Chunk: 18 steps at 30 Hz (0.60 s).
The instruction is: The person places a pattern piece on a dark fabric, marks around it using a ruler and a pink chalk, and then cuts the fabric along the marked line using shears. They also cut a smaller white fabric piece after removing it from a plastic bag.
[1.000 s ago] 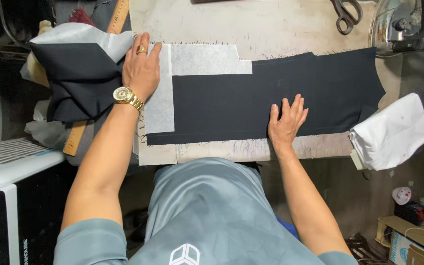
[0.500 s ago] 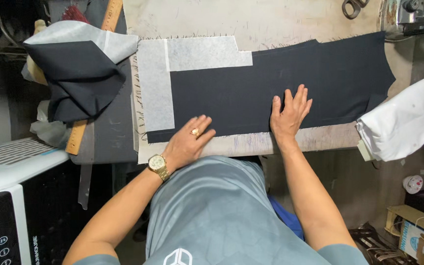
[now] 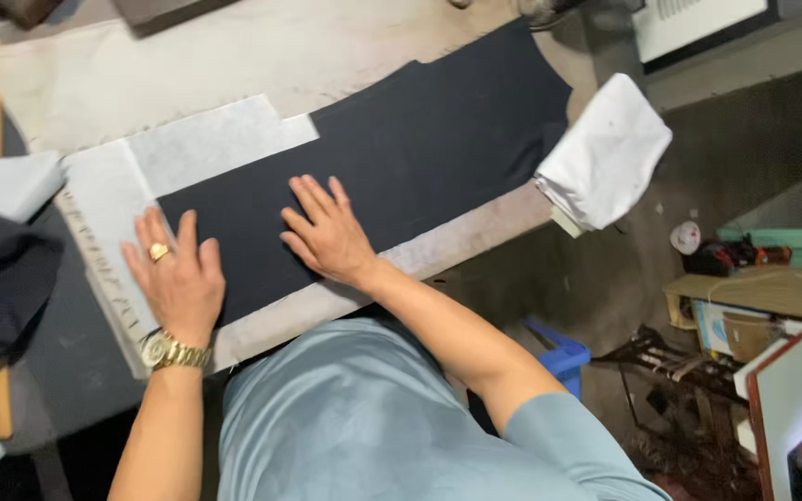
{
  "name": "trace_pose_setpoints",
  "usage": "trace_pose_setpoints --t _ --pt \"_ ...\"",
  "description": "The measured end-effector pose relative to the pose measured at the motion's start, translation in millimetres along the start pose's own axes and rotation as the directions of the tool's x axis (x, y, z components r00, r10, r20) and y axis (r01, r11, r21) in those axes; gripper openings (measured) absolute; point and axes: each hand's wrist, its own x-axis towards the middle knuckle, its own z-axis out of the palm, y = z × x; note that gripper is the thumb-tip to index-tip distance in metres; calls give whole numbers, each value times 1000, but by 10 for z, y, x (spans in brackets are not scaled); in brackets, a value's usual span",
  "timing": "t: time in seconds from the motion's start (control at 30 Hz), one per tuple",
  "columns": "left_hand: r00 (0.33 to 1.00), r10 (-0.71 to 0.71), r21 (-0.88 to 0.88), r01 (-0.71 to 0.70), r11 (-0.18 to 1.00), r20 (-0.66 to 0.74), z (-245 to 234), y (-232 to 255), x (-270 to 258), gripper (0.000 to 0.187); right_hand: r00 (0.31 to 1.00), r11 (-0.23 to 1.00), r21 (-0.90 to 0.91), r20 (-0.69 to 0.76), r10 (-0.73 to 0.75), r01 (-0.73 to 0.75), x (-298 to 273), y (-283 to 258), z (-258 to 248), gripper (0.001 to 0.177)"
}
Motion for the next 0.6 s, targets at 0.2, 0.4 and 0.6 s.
trace_pose_setpoints --t 0.2,0.4,0.6 --pt "999 30 127 -25 992 -37 -212 41 -129 31 980 976 -88 4 200 -198 -158 1154 -334 25" --pt "978 -199 200 207 958 -58 -274 67 -401 37 825 817 -118 -133 550 -564 -853 2291 -728 43" --pt "901 -434 109 432 895 -8 -184 376 -198 64 761 761 -74 -155 630 -644 -1038 2317 -826 44"
